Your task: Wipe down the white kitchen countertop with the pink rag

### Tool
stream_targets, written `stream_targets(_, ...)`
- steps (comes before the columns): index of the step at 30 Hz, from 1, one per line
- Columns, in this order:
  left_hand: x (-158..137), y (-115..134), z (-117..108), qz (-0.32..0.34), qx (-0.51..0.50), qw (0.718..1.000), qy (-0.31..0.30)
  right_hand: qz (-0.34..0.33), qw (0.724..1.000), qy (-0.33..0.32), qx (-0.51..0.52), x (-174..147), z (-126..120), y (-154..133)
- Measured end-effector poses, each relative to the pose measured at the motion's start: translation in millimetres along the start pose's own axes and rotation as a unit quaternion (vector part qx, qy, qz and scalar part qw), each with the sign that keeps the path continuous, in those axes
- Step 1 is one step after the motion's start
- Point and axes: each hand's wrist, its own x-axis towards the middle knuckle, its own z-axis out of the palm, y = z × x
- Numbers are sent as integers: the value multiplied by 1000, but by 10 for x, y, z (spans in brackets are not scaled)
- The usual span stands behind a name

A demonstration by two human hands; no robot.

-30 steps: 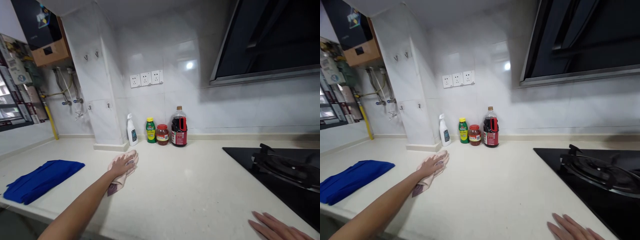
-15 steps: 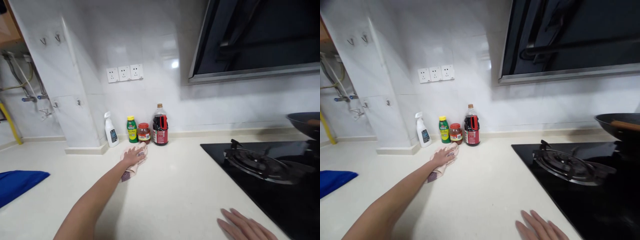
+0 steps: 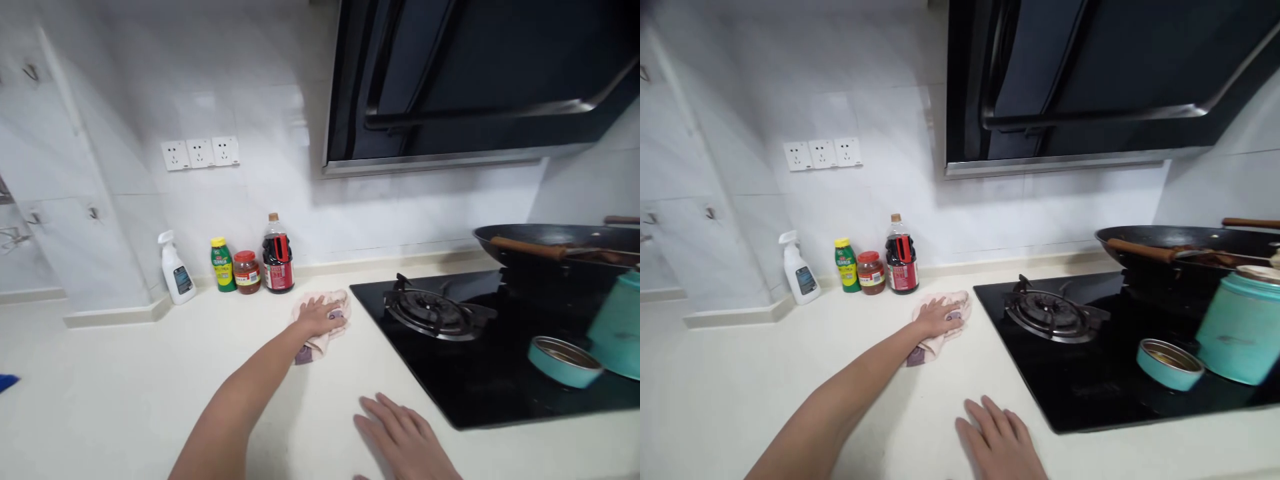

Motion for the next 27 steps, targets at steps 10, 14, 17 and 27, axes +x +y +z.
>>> stream_targets(10,-386,818,306,91,-16,995,-28,111,970,200,78,22,-244,-199)
stream_targets(14,-868,1034,402,138,-41,989,-39,143,946,256,136,-75,-175,-183)
stream_targets(17,-1290,1184,483,185,-56,980,-56,236,895,301,228,-147,-146,-150)
stream_targets(27,-2294,1100,542,322,-59,933,-148,420,807,359,210,-573,-589,177)
